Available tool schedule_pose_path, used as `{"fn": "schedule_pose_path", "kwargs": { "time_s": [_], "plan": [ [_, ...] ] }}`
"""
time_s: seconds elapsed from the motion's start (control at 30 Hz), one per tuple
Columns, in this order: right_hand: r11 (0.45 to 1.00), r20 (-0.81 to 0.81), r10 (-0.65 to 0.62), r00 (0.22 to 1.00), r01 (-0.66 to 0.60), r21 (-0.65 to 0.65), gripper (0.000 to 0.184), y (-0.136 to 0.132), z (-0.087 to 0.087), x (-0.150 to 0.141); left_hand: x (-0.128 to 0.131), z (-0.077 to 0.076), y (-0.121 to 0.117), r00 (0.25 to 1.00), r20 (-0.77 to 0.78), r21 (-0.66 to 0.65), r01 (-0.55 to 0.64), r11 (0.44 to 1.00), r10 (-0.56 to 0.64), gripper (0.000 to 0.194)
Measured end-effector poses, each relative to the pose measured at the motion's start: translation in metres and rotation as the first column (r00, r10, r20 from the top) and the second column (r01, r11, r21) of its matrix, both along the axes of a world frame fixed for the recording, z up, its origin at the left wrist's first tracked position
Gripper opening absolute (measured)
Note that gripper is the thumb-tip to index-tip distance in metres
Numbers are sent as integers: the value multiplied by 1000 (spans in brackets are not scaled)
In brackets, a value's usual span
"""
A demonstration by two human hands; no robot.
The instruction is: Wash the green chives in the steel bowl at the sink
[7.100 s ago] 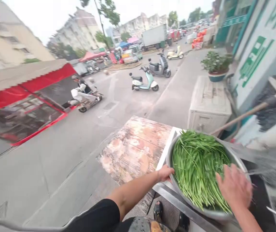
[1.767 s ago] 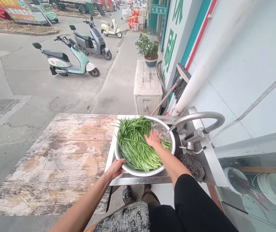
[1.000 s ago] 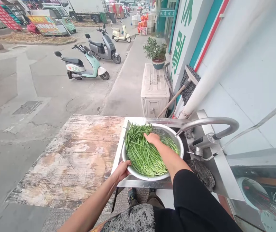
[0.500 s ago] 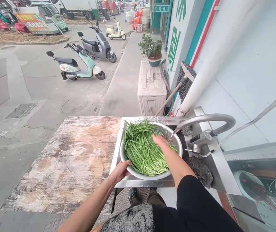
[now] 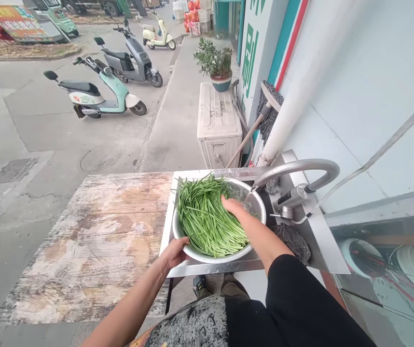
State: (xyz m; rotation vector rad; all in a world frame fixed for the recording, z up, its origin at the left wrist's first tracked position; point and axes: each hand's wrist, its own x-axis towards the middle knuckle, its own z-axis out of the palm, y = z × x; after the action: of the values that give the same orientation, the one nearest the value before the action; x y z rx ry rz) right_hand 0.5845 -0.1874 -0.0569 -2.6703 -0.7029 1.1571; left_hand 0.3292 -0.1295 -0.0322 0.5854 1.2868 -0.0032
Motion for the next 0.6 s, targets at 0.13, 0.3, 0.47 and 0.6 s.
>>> {"fn": "schedule_pose_path", "kwargs": {
  "time_s": [0.13, 0.3, 0.47, 0.6],
  "plan": [
    [994, 127, 78, 989, -87, 64, 65, -29, 36, -1, 2, 2, 0, 1000, -11, 1, -26, 1000, 26, 30],
    [995, 377, 73, 924, -93, 35, 53, -114, 64, 25, 4, 6, -1, 1000, -18, 10, -14, 1000, 14, 30],
    [986, 386, 162, 908, -139, -88, 50, -154, 49, 36, 6, 8, -3, 1000, -20, 26, -14, 1000, 14, 32],
    [978, 340, 207, 917, -187, -90, 51, -151, 38, 39, 9, 15, -6, 1000, -9, 41, -30, 999, 30, 39]
  ]
}}
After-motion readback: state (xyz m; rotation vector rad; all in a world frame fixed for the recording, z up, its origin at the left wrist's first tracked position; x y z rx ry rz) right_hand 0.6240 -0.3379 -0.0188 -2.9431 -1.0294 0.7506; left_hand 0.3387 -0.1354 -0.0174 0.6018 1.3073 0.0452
